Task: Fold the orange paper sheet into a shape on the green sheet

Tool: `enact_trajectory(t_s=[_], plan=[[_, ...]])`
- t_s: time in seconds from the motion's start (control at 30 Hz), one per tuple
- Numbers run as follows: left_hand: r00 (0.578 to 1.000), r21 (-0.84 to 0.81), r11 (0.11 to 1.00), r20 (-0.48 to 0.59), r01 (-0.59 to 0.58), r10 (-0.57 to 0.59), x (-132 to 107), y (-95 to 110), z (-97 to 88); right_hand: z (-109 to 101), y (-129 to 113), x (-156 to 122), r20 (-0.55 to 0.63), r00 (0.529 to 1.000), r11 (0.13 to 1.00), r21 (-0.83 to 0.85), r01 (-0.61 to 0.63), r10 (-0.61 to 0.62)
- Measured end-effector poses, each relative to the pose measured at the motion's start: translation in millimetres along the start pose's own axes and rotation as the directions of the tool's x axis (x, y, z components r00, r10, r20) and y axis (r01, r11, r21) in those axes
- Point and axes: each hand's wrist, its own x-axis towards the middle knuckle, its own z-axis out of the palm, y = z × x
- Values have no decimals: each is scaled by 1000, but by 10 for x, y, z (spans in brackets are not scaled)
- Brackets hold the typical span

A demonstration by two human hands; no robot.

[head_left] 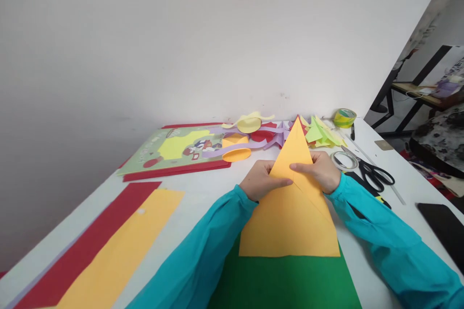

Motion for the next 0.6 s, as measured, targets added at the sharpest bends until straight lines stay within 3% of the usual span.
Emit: enact_trajectory(t_s=[0.3,0.6], plan=[[1000,19,1000,24,1,-1,8,10,-29,13,-39,-23,-49,998,998,37,41,-39],[998,92,995,51,-29,25,7,43,-91,-10,-25,-21,-132,978,983,72,169,-159]])
